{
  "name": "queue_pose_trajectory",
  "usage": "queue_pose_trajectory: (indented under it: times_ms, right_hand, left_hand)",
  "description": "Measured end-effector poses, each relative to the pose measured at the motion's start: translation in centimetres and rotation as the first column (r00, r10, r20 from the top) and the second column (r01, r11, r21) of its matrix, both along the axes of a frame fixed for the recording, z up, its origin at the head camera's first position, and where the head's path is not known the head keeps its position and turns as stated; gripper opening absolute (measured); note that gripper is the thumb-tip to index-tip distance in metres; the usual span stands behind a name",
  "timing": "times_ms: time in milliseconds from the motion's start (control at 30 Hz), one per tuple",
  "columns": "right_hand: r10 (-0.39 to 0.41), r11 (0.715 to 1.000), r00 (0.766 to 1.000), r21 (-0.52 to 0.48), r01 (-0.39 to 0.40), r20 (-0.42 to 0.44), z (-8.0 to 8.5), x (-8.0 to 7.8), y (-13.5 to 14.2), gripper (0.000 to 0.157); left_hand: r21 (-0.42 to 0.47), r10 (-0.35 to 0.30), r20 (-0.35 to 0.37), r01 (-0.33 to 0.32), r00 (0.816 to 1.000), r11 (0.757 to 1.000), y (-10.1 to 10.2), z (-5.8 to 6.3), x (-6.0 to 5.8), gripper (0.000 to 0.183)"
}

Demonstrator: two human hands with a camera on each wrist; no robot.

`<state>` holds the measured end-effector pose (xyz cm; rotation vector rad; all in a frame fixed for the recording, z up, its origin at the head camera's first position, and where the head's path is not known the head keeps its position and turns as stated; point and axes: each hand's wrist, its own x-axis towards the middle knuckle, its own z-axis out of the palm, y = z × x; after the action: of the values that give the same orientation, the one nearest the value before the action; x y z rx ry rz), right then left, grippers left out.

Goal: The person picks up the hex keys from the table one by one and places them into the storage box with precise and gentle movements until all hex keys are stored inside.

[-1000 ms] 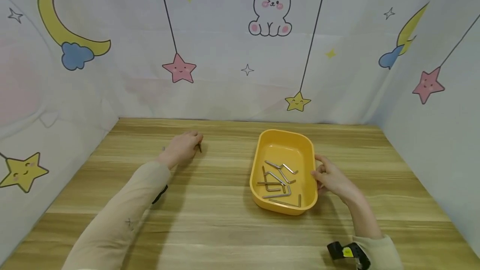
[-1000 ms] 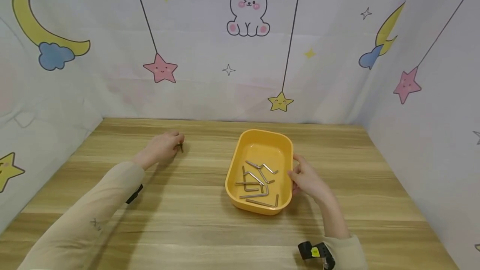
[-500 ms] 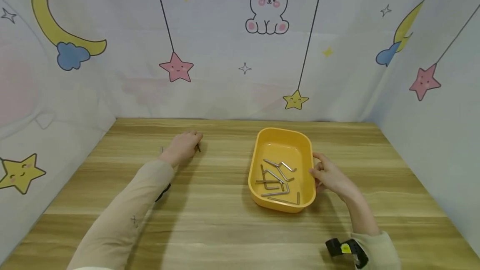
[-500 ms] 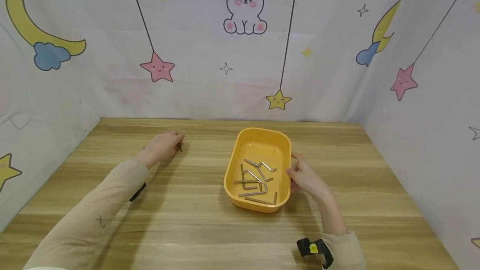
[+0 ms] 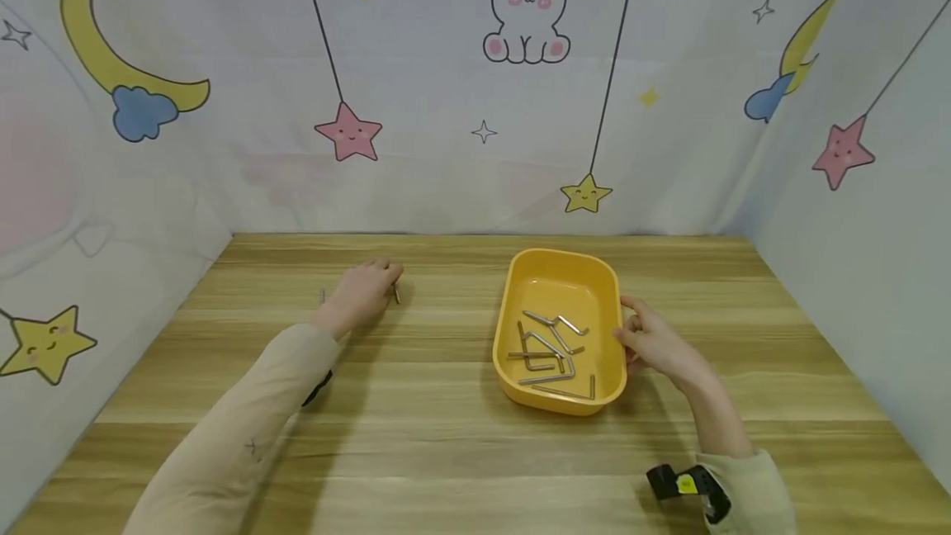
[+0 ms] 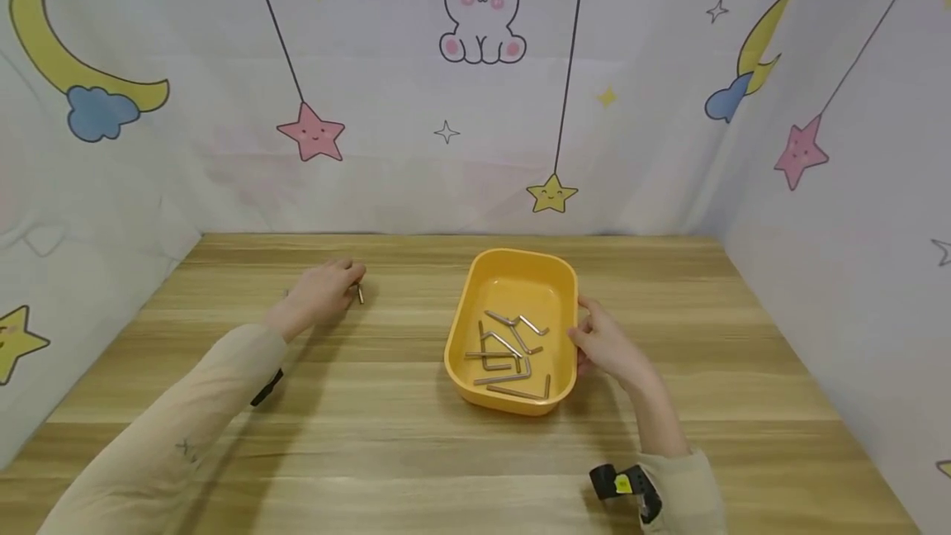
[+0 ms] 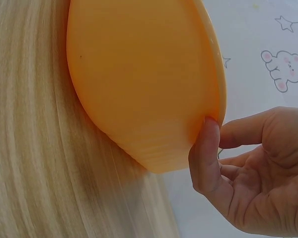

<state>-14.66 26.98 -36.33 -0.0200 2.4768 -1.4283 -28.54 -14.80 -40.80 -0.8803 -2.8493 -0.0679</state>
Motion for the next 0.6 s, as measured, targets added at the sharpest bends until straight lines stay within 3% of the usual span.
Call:
queue_pose_trajectory:
  times_ms: [267, 600]
  right_hand:
    - [-0.008, 1.0, 1.0, -0.011, 0.008, 0.005, 0.0, 0.0, 0.0, 0.064]
    - [-0.015, 1.0, 1.0, 0.0, 0.015, 0.002, 0.1, 0.0, -0.1, 0.064]
  left_hand:
    - [0.029, -0.038, -0.016, 0.038, 0.999, 0.999, 1.3, 0.5, 1.1, 0.027]
    - [0.123, -0.091, -0.156, 0.111, 0.984, 0.986, 3.8, 1.6, 3.0, 0.022]
